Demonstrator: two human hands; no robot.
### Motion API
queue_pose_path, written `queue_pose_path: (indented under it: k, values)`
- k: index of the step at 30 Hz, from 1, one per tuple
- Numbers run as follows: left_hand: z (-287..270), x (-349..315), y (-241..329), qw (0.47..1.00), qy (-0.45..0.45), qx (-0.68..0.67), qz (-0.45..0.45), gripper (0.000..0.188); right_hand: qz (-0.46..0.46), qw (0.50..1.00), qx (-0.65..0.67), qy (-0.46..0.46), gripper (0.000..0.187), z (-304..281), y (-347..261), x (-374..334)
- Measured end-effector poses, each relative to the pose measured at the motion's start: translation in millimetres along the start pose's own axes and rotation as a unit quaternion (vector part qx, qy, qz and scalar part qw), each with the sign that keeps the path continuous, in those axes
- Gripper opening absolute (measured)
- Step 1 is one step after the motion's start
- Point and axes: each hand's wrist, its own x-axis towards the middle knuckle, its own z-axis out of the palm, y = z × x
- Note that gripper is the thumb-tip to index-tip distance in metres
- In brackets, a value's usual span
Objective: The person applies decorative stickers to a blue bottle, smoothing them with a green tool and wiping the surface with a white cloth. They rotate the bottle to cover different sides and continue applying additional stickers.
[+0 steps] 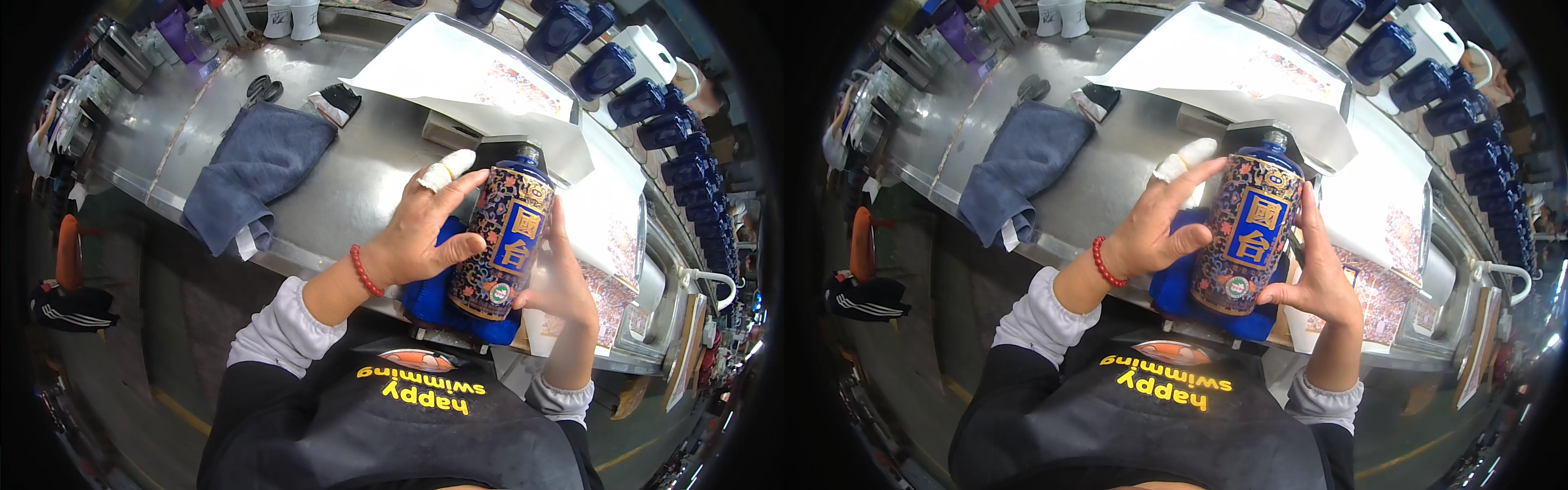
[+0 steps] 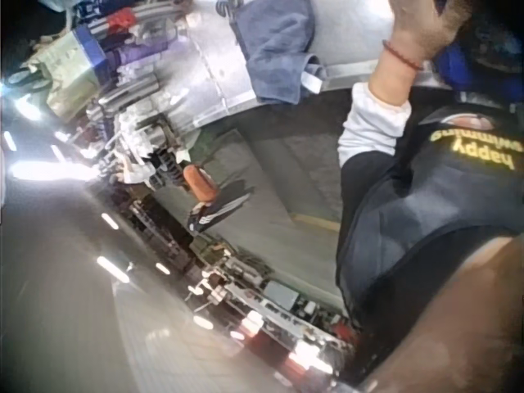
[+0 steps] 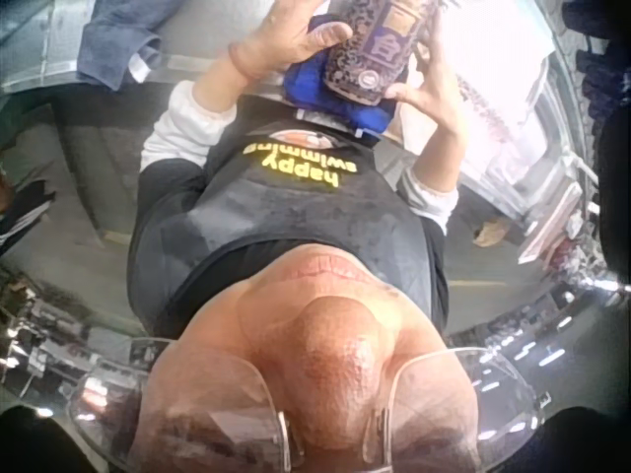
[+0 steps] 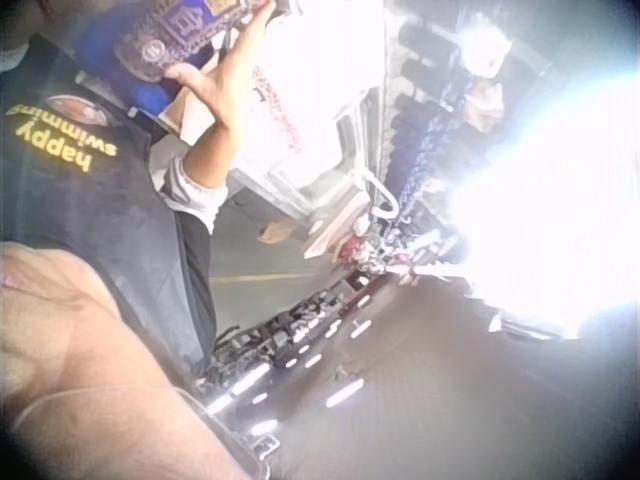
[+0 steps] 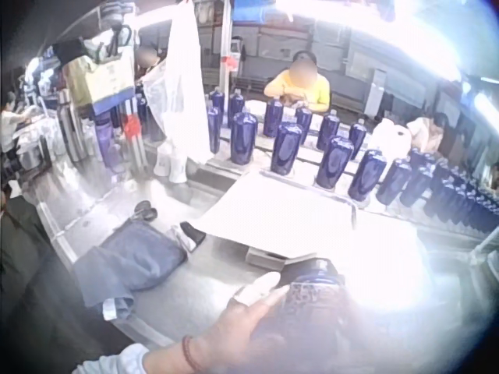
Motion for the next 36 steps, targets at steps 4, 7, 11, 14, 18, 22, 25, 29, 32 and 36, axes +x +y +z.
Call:
queue_pose_path:
  k: [4,7,11,14,18,22,25,29,32,36]
  values:
    - [3,-2,5,0.996,0.018,0.09,0.021,0.091,0.01,0.999,0.031,-0.004,0.161,0,-1,0]
    - [4,-5,10,0.993,-0.003,0.12,-0.004,0.092,0.023,0.999,0.036,-0.011,0.16,0,-1,0]
    - [5,-6,8,0.992,0.0,0.129,0.0,0.093,0.018,0.999,0.051,-0.008,0.159,1,-2,0]
    - [8,-5,6,0.994,0.003,0.105,-0.007,0.094,0.024,0.998,0.061,-0.004,0.158,2,-2,-1]
    - [11,-3,7,0.997,0.026,0.074,-0.018,0.092,0.027,0.997,0.069,-0.008,0.159,1,-2,0]
    - [11,1,6,0.998,0.05,0.034,-0.02,0.088,0.009,0.999,0.044,-0.013,0.16,0,0,1]
    - [11,6,4,0.998,0.051,0.022,-0.012,0.086,0.011,0.999,0.042,-0.013,0.16,-1,1,1]
    - [11,7,4,0.997,0.053,0.06,-0.018,0.085,0.013,0.999,0.04,-0.015,0.16,-2,-2,1]
    - [11,6,3,0.994,0.056,0.09,-0.021,0.086,0.02,0.999,0.046,-0.013,0.159,-1,-5,1]
    - [11,7,1,0.997,0.029,0.075,-0.022,0.088,0.011,0.999,0.047,-0.01,0.16,1,-5,3]
